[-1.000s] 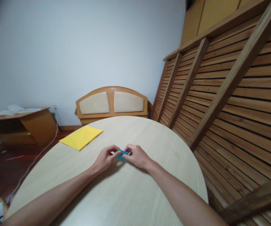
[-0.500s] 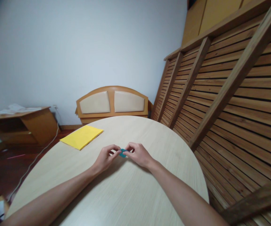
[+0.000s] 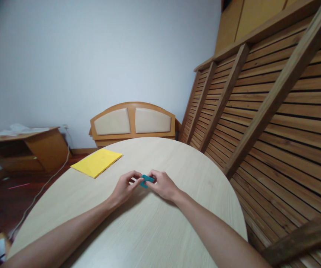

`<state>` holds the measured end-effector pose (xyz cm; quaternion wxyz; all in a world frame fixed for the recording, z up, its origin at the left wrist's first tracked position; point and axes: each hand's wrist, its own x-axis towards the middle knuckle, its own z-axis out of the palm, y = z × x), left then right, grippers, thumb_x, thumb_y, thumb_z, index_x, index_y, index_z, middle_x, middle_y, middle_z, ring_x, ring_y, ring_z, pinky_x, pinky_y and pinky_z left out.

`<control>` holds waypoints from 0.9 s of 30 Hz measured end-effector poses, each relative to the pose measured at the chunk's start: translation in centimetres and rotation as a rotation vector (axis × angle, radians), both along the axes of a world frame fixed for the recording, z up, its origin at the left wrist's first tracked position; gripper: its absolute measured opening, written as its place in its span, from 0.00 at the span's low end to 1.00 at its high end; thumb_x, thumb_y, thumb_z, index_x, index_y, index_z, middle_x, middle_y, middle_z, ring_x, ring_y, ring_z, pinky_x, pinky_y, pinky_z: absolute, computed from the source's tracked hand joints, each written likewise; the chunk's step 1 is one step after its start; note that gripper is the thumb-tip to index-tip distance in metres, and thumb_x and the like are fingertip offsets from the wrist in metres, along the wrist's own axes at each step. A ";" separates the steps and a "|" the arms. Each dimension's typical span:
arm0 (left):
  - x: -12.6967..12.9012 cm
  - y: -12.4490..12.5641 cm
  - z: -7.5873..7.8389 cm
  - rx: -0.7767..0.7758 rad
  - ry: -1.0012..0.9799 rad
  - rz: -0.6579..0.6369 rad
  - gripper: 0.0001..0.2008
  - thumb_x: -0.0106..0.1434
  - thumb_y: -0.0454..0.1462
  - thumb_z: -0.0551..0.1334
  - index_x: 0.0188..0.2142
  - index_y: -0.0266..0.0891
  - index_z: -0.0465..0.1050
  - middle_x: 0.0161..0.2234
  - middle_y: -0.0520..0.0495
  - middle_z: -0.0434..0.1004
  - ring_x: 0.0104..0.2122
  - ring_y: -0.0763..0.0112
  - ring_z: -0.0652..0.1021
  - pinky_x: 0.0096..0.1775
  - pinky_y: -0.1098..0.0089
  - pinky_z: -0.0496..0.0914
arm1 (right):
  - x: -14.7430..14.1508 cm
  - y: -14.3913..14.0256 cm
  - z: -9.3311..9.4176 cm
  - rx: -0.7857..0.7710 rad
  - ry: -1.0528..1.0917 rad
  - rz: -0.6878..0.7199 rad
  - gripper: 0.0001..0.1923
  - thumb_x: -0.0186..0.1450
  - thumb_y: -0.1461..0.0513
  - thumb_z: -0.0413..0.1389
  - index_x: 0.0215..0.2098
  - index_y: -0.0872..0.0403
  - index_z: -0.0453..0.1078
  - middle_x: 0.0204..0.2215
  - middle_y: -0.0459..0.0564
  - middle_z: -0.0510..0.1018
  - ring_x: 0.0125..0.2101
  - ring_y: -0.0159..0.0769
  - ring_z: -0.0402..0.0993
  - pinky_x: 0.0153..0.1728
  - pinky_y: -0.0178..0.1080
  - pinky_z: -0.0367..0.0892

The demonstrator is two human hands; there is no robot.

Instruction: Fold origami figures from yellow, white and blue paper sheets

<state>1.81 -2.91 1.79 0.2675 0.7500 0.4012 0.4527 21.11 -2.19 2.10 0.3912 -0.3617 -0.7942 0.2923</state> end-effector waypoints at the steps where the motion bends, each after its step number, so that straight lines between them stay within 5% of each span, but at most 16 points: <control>1: 0.0 -0.1 0.1 -0.003 0.000 -0.001 0.12 0.64 0.45 0.61 0.35 0.38 0.77 0.33 0.46 0.80 0.32 0.67 0.78 0.32 0.71 0.70 | 0.0 -0.1 0.0 -0.002 -0.003 0.001 0.05 0.63 0.61 0.59 0.33 0.55 0.72 0.29 0.45 0.77 0.30 0.32 0.72 0.31 0.33 0.63; 27: 0.2 -0.3 0.6 0.003 -0.014 -0.003 0.12 0.65 0.44 0.60 0.33 0.37 0.74 0.32 0.46 0.78 0.33 0.68 0.76 0.34 0.71 0.69 | 0.1 -0.5 0.5 0.028 -0.169 -0.018 0.03 0.63 0.62 0.58 0.33 0.54 0.72 0.26 0.43 0.77 0.27 0.31 0.72 0.28 0.32 0.62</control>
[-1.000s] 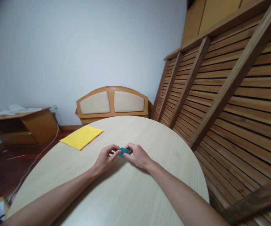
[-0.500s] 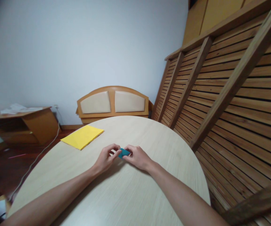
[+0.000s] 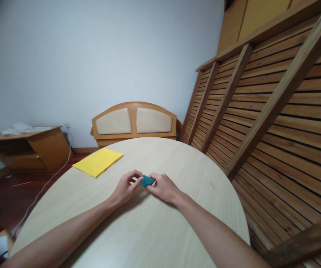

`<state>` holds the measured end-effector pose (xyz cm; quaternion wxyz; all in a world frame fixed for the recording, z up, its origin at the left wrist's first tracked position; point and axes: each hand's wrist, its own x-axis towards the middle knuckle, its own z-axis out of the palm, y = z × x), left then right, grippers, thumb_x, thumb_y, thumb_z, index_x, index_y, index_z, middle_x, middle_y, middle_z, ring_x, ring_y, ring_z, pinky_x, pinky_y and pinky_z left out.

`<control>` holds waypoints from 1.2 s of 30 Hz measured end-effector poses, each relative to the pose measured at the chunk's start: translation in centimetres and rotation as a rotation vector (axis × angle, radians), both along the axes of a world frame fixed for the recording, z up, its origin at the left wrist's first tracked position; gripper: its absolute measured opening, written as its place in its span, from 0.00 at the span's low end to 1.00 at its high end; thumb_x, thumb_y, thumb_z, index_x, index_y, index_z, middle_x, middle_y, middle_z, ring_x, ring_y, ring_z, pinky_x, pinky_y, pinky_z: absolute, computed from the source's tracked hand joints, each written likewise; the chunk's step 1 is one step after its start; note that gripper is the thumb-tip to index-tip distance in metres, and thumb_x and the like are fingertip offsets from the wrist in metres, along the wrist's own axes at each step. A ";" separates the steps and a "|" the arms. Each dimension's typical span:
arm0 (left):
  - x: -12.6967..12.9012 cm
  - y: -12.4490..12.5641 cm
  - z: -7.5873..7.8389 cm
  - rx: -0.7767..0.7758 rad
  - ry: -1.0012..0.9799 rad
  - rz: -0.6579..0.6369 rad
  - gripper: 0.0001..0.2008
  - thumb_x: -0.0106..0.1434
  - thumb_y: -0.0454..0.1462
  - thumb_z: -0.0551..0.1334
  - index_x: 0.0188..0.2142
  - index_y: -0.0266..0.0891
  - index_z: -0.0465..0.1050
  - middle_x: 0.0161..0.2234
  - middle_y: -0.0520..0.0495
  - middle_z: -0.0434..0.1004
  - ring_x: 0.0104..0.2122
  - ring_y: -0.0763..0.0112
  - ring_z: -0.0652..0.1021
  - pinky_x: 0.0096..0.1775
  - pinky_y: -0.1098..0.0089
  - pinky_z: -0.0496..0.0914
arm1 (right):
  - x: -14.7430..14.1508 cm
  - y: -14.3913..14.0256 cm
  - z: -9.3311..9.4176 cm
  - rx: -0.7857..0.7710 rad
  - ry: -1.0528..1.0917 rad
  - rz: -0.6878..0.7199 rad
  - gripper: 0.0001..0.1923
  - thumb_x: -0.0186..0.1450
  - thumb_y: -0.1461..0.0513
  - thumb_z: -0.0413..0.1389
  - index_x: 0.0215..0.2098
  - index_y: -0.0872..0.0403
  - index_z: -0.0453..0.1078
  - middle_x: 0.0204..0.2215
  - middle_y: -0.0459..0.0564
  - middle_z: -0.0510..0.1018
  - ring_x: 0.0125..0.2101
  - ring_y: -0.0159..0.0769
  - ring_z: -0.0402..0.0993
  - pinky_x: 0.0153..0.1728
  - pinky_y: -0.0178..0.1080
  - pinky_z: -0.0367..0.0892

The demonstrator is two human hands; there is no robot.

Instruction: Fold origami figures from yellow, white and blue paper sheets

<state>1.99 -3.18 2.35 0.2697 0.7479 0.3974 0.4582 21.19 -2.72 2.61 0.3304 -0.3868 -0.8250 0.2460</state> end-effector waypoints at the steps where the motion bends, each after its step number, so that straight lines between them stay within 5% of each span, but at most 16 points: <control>1: 0.0 0.0 0.0 0.008 0.010 -0.001 0.12 0.65 0.43 0.60 0.33 0.37 0.74 0.32 0.46 0.78 0.33 0.68 0.76 0.33 0.71 0.69 | 0.0 0.0 0.1 0.004 0.020 0.003 0.03 0.63 0.61 0.59 0.34 0.54 0.73 0.28 0.44 0.78 0.28 0.32 0.74 0.29 0.32 0.63; 12: -0.4 0.0 -0.2 0.149 0.132 -0.022 0.11 0.67 0.41 0.58 0.34 0.39 0.75 0.32 0.46 0.79 0.33 0.69 0.76 0.33 0.72 0.69 | 0.5 0.6 0.2 0.225 0.069 -0.005 0.05 0.65 0.59 0.60 0.34 0.52 0.76 0.30 0.46 0.80 0.33 0.34 0.74 0.36 0.35 0.64; 20: -0.6 -0.2 -0.1 0.206 0.144 -0.055 0.10 0.68 0.40 0.57 0.37 0.39 0.75 0.34 0.45 0.78 0.34 0.68 0.76 0.35 0.70 0.70 | 0.6 0.5 0.7 0.224 0.071 0.045 0.12 0.68 0.54 0.57 0.33 0.52 0.76 0.31 0.48 0.80 0.34 0.36 0.74 0.39 0.38 0.65; 36: -0.5 -0.4 0.1 0.180 0.186 -0.028 0.10 0.67 0.40 0.57 0.34 0.38 0.74 0.32 0.46 0.76 0.31 0.71 0.75 0.29 0.75 0.69 | 0.6 0.2 0.8 0.210 0.035 0.037 0.08 0.68 0.58 0.57 0.36 0.52 0.76 0.32 0.47 0.80 0.31 0.33 0.74 0.35 0.35 0.65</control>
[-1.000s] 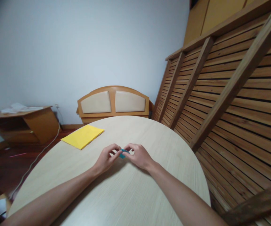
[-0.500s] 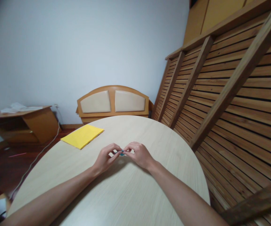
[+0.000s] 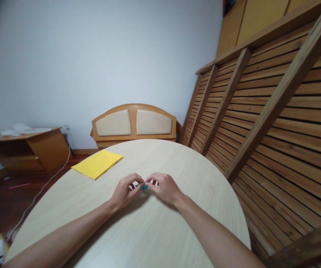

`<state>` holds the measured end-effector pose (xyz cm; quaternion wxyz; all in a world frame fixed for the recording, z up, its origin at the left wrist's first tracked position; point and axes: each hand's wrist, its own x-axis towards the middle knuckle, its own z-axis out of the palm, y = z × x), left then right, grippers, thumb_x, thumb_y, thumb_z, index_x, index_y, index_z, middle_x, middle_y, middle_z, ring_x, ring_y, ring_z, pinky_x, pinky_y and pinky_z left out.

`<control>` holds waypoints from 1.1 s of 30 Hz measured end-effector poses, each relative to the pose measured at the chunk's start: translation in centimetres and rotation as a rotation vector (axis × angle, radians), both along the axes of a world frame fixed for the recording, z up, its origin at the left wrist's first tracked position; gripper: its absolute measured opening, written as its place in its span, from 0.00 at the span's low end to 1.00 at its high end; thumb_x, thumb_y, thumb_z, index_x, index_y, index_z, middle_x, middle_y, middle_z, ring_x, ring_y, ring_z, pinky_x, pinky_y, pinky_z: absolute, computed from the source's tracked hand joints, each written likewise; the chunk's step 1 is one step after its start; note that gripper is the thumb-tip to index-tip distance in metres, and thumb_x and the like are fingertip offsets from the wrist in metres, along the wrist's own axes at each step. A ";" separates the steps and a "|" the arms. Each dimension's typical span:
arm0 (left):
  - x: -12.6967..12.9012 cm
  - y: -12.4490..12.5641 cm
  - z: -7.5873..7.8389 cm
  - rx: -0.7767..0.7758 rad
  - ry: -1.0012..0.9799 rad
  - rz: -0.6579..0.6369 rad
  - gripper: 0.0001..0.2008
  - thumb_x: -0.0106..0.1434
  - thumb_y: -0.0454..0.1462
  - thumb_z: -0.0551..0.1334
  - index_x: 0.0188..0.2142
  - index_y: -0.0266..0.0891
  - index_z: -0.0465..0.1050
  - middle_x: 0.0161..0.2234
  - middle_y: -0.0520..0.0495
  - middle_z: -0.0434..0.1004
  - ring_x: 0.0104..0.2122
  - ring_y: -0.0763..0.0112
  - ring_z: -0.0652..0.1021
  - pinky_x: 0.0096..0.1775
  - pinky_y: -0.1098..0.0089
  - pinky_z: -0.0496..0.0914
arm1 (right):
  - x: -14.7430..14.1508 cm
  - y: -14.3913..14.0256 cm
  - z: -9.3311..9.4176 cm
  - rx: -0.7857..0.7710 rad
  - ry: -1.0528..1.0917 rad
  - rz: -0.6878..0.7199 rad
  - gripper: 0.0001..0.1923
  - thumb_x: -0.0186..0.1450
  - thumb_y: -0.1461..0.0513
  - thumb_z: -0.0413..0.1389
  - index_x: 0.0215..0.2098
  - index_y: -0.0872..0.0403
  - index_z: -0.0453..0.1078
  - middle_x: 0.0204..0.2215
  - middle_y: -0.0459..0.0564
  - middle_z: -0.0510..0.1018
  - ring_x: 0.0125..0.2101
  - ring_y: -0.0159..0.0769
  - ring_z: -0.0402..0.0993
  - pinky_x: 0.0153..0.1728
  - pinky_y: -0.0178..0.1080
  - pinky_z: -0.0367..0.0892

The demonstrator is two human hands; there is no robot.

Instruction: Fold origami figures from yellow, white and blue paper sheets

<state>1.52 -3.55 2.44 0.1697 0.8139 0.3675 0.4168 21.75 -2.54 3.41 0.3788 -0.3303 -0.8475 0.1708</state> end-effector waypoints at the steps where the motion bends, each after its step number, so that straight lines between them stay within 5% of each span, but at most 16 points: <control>1: 0.0 0.0 0.0 -0.002 0.005 -0.004 0.10 0.67 0.40 0.57 0.34 0.38 0.74 0.32 0.46 0.76 0.31 0.71 0.75 0.29 0.75 0.70 | 0.0 0.0 0.1 -0.005 -0.006 0.004 0.08 0.68 0.58 0.56 0.36 0.52 0.76 0.32 0.47 0.80 0.32 0.33 0.74 0.36 0.35 0.66; 33: -0.3 0.2 -0.4 -0.035 0.039 0.022 0.07 0.66 0.36 0.56 0.35 0.39 0.73 0.34 0.47 0.77 0.33 0.69 0.76 0.31 0.73 0.71 | -0.1 -0.1 -0.1 -0.106 0.104 0.001 0.05 0.66 0.63 0.55 0.35 0.53 0.73 0.36 0.49 0.81 0.33 0.34 0.74 0.36 0.36 0.67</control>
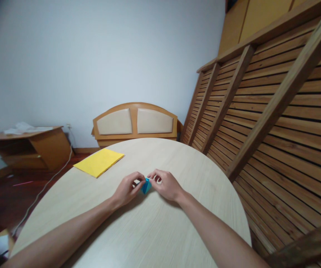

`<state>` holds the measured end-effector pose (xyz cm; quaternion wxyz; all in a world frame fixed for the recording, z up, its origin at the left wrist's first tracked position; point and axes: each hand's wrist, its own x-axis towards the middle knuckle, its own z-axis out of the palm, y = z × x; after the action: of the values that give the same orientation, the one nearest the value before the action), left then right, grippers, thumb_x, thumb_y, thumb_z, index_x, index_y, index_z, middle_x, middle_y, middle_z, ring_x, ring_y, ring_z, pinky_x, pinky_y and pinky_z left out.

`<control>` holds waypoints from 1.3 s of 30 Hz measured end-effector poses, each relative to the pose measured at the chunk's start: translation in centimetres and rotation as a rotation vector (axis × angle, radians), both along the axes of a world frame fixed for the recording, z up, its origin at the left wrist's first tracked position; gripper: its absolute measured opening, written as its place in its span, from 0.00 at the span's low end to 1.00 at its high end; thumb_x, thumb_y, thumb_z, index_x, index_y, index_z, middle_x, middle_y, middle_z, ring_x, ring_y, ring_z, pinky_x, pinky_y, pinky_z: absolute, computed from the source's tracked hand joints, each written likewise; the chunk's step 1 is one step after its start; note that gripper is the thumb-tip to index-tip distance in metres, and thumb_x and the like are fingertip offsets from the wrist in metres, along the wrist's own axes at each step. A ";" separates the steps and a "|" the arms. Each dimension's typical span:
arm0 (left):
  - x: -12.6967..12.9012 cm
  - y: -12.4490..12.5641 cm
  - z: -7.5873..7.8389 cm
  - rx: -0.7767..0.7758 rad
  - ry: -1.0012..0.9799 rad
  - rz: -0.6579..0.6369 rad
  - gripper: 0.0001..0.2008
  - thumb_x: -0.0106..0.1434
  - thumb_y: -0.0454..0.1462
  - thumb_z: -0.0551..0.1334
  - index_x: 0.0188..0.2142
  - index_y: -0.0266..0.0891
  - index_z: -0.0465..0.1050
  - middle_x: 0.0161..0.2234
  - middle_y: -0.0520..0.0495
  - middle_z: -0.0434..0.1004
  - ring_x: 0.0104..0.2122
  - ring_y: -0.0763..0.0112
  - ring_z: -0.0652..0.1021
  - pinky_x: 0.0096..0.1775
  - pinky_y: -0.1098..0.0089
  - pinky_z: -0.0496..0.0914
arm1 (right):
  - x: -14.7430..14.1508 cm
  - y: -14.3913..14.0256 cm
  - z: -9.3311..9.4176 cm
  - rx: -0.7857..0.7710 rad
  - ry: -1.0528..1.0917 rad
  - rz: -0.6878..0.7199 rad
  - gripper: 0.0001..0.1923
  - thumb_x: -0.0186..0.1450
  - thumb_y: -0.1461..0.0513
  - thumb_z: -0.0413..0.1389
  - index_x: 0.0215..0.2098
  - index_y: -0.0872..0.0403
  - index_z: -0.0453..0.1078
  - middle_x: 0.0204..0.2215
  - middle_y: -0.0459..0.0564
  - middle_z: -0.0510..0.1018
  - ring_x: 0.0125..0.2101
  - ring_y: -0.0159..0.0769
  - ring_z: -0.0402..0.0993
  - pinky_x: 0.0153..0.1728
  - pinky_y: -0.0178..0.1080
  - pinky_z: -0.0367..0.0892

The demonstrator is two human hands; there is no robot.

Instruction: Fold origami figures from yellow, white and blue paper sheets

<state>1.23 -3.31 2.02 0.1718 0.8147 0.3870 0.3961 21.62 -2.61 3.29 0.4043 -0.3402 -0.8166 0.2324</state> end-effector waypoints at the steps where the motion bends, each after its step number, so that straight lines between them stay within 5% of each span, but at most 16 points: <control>1: 0.0 0.0 0.0 -0.004 0.006 -0.006 0.07 0.66 0.37 0.56 0.35 0.39 0.73 0.33 0.47 0.77 0.32 0.69 0.76 0.31 0.73 0.70 | 0.0 0.0 0.0 -0.001 0.003 0.014 0.04 0.65 0.64 0.55 0.34 0.53 0.72 0.37 0.49 0.81 0.33 0.33 0.74 0.36 0.36 0.67; 11: 0.3 -0.3 0.1 -0.002 0.063 -0.062 0.09 0.68 0.39 0.55 0.35 0.39 0.73 0.34 0.46 0.76 0.32 0.70 0.75 0.31 0.73 0.70 | -0.1 0.2 -0.3 0.051 -0.069 0.014 0.04 0.62 0.66 0.56 0.33 0.53 0.72 0.28 0.45 0.76 0.29 0.32 0.70 0.33 0.34 0.64; 25: 0.2 -0.1 -0.4 0.076 0.118 -0.011 0.07 0.67 0.36 0.56 0.36 0.39 0.73 0.34 0.48 0.76 0.34 0.69 0.76 0.38 0.70 0.69 | -0.2 -0.5 0.3 0.233 -0.311 -0.103 0.04 0.59 0.65 0.59 0.34 0.53 0.73 0.31 0.46 0.77 0.32 0.34 0.72 0.37 0.35 0.64; 39: 0.4 0.3 -0.5 -0.013 0.040 0.050 0.08 0.68 0.39 0.56 0.37 0.40 0.73 0.34 0.48 0.78 0.33 0.69 0.77 0.35 0.71 0.70 | -0.4 -0.4 0.0 0.177 -0.322 -0.102 0.05 0.59 0.67 0.57 0.32 0.52 0.73 0.34 0.47 0.81 0.37 0.36 0.76 0.41 0.36 0.66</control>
<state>1.64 -3.03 1.52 0.1593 0.8114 0.4130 0.3816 21.20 -2.98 3.31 0.3079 -0.3772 -0.8696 0.0813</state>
